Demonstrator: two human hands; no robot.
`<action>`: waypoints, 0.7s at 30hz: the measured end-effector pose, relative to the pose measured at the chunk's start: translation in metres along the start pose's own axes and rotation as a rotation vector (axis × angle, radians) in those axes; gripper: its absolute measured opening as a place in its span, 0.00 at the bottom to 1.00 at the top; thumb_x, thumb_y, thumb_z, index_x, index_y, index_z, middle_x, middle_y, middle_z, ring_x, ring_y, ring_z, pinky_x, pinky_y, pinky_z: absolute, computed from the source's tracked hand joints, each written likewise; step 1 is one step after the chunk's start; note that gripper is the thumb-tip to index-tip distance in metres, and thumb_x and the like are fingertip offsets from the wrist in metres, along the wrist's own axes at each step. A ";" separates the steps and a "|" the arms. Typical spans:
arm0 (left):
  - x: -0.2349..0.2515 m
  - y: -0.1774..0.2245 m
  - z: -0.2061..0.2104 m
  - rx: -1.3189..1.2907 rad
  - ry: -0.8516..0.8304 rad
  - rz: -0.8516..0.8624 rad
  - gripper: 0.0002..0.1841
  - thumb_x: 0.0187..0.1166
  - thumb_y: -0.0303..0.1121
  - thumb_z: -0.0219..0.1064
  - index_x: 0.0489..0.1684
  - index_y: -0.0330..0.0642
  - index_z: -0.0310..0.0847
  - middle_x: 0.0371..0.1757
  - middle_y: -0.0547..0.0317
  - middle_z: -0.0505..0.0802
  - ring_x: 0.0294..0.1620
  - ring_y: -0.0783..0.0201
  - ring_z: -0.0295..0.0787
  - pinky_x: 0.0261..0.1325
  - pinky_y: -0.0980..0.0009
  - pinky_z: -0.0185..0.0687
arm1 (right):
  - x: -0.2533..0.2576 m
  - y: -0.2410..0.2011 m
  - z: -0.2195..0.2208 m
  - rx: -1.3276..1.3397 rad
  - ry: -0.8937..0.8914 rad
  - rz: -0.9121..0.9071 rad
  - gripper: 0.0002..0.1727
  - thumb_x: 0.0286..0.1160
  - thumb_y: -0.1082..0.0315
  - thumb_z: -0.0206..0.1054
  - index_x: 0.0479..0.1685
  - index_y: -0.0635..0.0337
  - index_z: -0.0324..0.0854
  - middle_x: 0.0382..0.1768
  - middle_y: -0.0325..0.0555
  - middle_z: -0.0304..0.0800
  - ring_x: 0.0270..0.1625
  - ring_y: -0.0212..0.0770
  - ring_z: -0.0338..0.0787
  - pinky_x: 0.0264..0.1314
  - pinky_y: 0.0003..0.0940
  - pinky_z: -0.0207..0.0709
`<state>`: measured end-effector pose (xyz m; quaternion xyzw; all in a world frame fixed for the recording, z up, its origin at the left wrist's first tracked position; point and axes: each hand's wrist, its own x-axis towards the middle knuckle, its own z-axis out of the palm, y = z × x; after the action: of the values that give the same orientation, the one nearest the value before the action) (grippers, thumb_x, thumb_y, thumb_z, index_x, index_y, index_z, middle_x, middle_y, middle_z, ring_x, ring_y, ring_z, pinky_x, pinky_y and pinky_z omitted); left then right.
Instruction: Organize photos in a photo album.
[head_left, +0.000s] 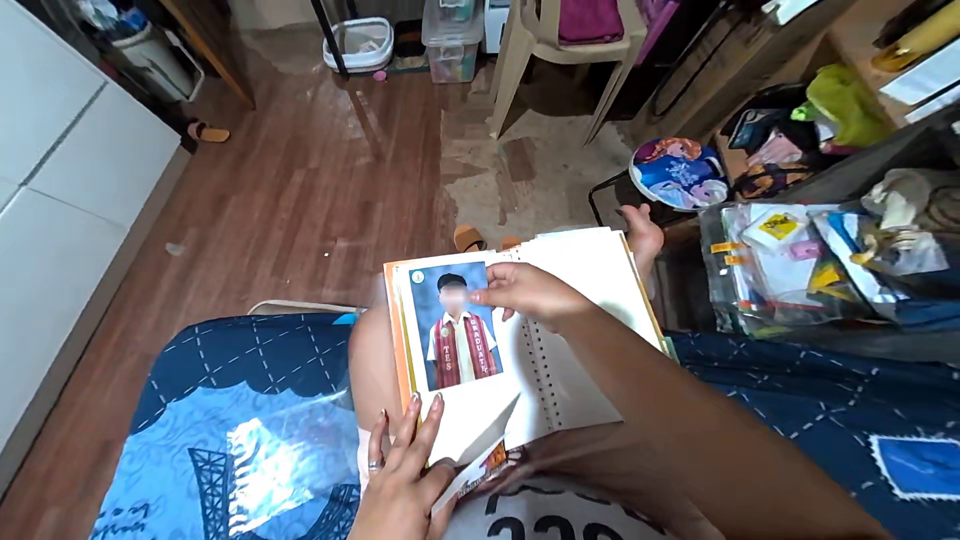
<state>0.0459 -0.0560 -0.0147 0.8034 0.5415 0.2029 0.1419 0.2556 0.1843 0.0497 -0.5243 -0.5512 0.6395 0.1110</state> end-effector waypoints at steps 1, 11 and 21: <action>-0.001 0.000 0.000 -0.002 0.000 0.000 0.19 0.89 0.54 0.54 0.36 0.60 0.89 0.91 0.61 0.69 0.96 0.57 0.49 0.90 0.37 0.32 | 0.001 0.002 0.002 -0.042 0.003 0.013 0.14 0.78 0.62 0.73 0.47 0.65 0.81 0.35 0.43 0.84 0.34 0.29 0.81 0.39 0.26 0.75; -0.004 -0.001 0.003 0.029 0.016 0.010 0.19 0.88 0.53 0.54 0.36 0.61 0.90 0.91 0.60 0.68 0.95 0.54 0.50 0.89 0.34 0.33 | -0.021 -0.006 0.012 -0.019 -0.005 -0.062 0.11 0.81 0.63 0.69 0.51 0.63 0.85 0.44 0.45 0.88 0.47 0.31 0.87 0.56 0.32 0.81; -0.003 -0.001 0.005 0.039 0.053 0.023 0.19 0.88 0.54 0.54 0.37 0.62 0.91 0.92 0.60 0.67 0.95 0.54 0.51 0.88 0.31 0.33 | -0.046 -0.014 -0.001 0.082 -0.173 -0.164 0.07 0.79 0.71 0.69 0.51 0.63 0.85 0.42 0.38 0.90 0.45 0.26 0.89 0.53 0.24 0.83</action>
<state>0.0465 -0.0585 -0.0204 0.8065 0.5397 0.2152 0.1094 0.2701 0.1570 0.0871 -0.4154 -0.5731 0.6931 0.1362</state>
